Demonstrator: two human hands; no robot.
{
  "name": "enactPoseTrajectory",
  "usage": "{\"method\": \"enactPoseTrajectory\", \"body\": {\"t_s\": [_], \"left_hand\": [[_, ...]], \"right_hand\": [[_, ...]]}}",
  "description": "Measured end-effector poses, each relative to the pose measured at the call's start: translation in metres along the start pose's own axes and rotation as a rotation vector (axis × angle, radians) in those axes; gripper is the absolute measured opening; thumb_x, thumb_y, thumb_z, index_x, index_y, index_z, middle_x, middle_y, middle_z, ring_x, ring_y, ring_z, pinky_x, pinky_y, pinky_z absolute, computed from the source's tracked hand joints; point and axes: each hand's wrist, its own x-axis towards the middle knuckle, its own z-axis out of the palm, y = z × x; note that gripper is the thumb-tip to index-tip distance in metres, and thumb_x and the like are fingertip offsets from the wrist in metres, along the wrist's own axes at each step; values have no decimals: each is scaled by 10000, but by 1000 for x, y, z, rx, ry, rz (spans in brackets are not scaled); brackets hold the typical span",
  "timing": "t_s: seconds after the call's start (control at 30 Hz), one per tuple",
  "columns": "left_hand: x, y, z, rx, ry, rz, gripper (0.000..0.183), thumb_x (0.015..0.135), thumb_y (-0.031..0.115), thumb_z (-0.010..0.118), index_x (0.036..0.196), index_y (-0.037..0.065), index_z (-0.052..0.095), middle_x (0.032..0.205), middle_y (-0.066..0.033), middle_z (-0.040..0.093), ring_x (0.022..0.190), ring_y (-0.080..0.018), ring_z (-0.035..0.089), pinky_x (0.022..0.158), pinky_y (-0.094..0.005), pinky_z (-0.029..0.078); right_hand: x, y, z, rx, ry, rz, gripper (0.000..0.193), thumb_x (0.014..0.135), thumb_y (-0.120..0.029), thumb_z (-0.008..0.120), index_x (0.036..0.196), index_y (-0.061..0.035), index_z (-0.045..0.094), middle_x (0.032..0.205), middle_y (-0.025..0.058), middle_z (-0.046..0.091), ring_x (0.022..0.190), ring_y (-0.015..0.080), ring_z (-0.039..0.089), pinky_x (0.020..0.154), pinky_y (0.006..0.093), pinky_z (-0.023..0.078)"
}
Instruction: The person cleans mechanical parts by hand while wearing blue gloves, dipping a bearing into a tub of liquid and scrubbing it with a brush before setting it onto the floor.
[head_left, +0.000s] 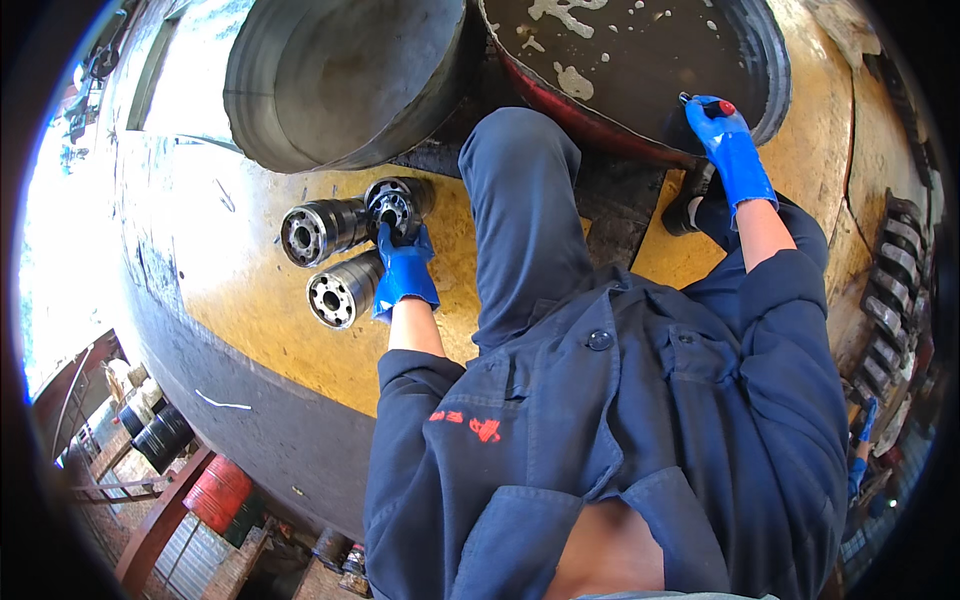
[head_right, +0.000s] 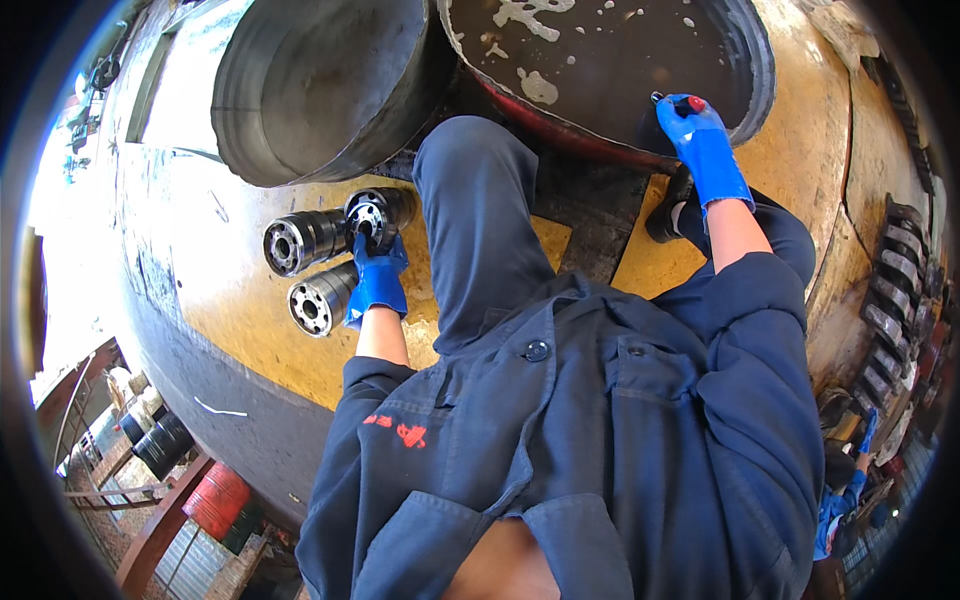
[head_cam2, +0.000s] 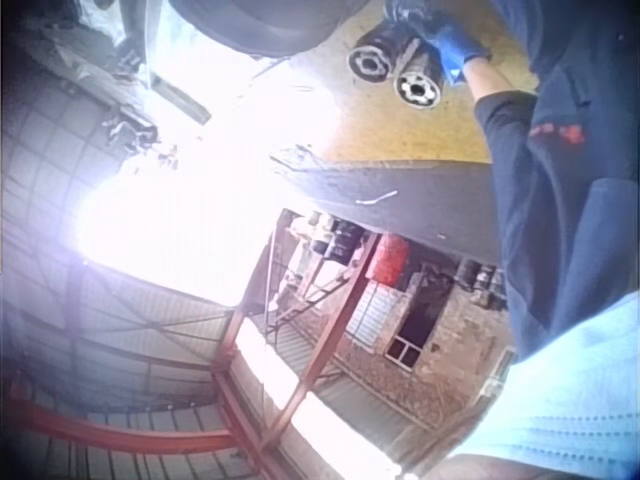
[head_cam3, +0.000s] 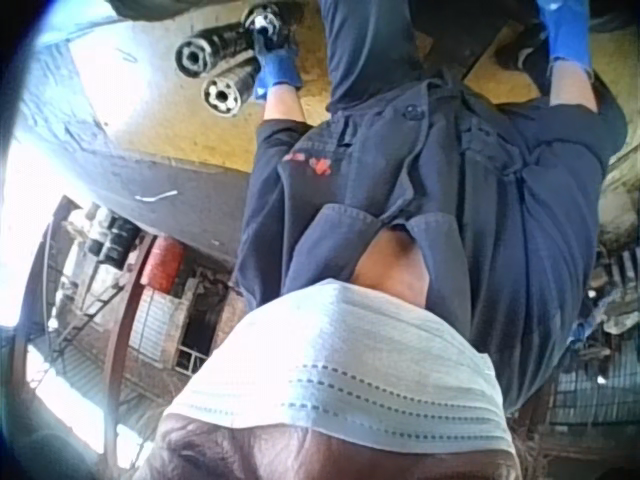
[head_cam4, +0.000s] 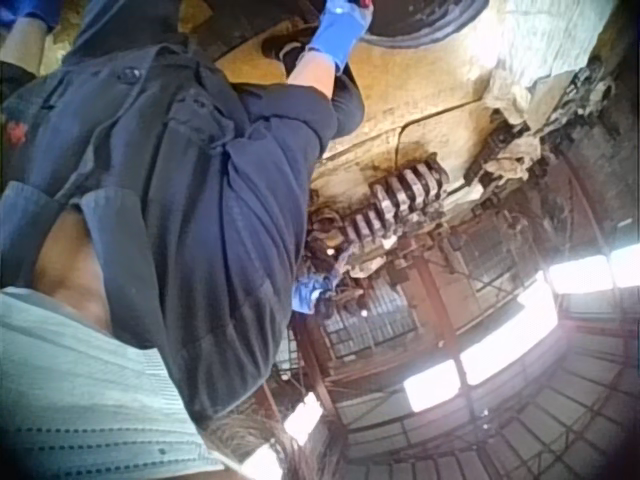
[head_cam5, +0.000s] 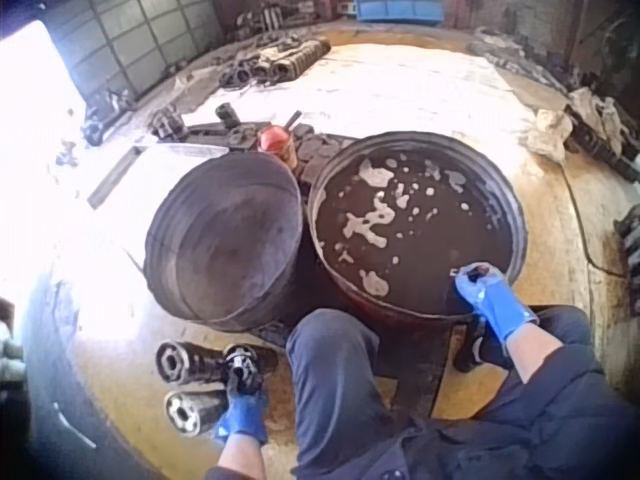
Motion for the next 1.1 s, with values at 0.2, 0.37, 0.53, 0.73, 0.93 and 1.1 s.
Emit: {"method": "enactPoseTrajectory", "body": {"t_s": [0.2,0.37,0.53,0.73,0.93,1.1], "left_hand": [[-6,11,1,-2,16,-10,542,769,348,886,1246,197,680,1259,-63,698,1138,-298,631,903,-503,588],[-12,8,-6,100,11,13,575,811,326,874,1320,188,646,1343,-100,646,1194,-323,592,975,-515,570],[4,17,-11,134,32,-74,469,883,412,791,1246,135,680,1204,-138,688,1075,-378,657,901,-518,611],[10,12,-5,195,-9,40,544,913,396,777,1369,142,623,1349,-104,644,1182,-359,626,947,-525,596],[-32,17,32,393,-61,99,558,1010,383,658,1469,97,524,1455,-85,569,1283,-336,549,1049,-508,546],[-37,29,29,468,17,107,712,988,451,664,1527,45,436,1466,-233,513,1262,-419,556,1066,-491,531]], "right_hand": [[1,-10,5,7,17,-14,367,943,-337,685,1120,-20,738,1026,141,772,984,255,727,909,349,544],[-9,-17,-3,39,-7,2,376,938,-343,695,1120,-16,735,1024,140,772,977,249,726,912,345,544],[-10,-18,-3,71,5,-23,378,943,-353,699,1117,-19,736,1003,129,769,956,245,721,907,342,542],[-12,-24,-5,-2,9,12,386,940,-364,703,1130,-30,734,1020,134,764,978,248,715,911,346,539],[-11,-16,-5,-60,26,44,404,945,-391,687,1147,-45,734,1029,147,760,991,284,715,928,355,540],[-9,-28,-1,-31,32,37,418,936,-411,689,1146,-53,733,1040,165,758,1001,323,715,932,371,545]]}}
